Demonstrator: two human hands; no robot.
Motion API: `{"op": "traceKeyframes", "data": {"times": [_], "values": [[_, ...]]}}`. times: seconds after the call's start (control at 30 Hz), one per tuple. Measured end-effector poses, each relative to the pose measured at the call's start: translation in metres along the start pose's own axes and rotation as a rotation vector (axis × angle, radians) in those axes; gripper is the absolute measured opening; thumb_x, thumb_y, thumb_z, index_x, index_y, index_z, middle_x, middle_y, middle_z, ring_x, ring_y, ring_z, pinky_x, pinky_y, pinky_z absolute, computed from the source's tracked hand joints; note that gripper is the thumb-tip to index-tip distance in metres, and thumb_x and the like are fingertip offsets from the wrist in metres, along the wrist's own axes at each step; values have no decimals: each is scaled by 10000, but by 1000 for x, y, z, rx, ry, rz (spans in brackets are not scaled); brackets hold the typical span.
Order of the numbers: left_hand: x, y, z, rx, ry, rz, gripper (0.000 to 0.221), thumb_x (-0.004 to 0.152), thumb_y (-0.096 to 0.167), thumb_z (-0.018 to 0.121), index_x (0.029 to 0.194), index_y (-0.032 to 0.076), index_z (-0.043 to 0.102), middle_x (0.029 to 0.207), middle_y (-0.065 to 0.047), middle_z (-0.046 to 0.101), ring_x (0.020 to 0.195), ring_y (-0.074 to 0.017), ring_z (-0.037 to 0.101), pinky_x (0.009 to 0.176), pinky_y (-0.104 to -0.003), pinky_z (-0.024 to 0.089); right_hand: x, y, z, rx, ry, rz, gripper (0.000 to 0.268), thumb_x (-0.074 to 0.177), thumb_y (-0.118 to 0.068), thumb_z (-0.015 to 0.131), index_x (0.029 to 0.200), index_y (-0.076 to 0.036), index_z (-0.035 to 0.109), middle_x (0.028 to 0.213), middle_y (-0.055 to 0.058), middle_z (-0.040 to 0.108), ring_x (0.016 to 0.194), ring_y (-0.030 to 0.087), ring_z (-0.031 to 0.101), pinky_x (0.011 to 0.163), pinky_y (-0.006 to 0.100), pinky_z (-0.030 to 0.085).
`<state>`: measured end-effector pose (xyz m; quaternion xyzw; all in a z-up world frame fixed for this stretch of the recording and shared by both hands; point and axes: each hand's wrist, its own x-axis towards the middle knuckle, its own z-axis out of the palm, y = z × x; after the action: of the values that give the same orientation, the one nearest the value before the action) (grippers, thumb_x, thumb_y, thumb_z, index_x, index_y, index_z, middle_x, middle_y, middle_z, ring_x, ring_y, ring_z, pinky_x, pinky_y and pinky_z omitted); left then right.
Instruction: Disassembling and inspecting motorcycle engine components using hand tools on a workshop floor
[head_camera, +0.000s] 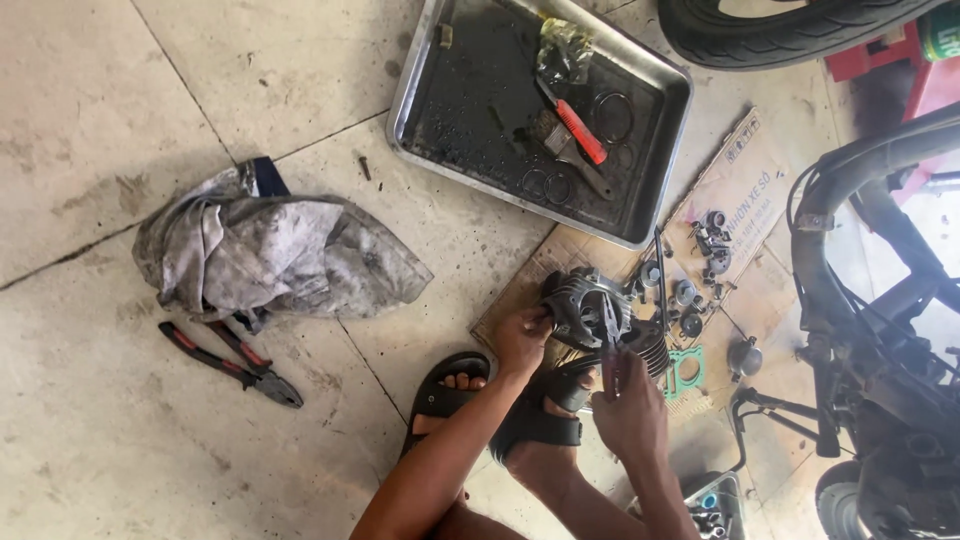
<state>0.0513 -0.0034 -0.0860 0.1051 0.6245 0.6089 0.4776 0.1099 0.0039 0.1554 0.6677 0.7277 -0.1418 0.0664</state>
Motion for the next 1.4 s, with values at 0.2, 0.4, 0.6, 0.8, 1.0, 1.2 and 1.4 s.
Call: {"op": "traceKeyframes", "data": {"times": [0.2,0.4,0.6,0.8,1.0,1.2,1.4], "values": [[-1,-10,-3,-88,-31,-55,222,802,56,814,1006,-24,780,692,-21,652,594,-111,530,557,-253,448,-7,8,-10,350,339,-208,472,830,76,710,1230,-11,475,617,2,421,462,133,411,420,309,439],[7,-19,0,-292,-64,-56,246,829,22,786,1053,-66,736,877,-133,759,726,-150,666,679,-248,543,0,10,8,-172,-67,12,498,824,-232,725,1271,-79,566,1004,112,758,750,302,741,567,430,582],[5,-32,2,-308,-67,-40,241,840,0,770,1071,-67,744,864,-110,729,728,-135,629,670,-237,535,-2,32,25,190,360,-156,286,760,63,598,1006,-11,471,597,51,503,460,216,466,448,381,390],[8,-40,-1,-519,-95,-69,248,848,-52,734,1089,-105,703,999,-180,748,863,-202,704,796,-270,565,-5,18,10,241,84,27,303,777,-26,714,1002,-74,517,644,27,538,531,180,525,522,332,475],[5,-7,-14,-127,-37,10,228,822,48,791,1032,-40,771,871,-97,765,718,-152,659,671,-273,543,-9,3,13,-110,-186,181,287,925,-315,631,1027,-48,602,792,163,735,642,328,721,598,442,564],[2,-8,-17,-300,-109,-120,299,841,43,757,1109,-88,740,1010,-150,789,846,-171,720,772,-246,560,-19,15,16,141,157,162,277,746,-48,591,1014,22,598,822,245,629,691,419,648,641,532,540],[6,-7,-21,-359,-116,-148,306,856,26,728,1137,-94,734,990,-155,782,838,-169,699,756,-242,541,-25,46,31,240,131,17,280,773,-102,662,992,-105,488,590,48,578,465,214,573,465,400,504]]}}
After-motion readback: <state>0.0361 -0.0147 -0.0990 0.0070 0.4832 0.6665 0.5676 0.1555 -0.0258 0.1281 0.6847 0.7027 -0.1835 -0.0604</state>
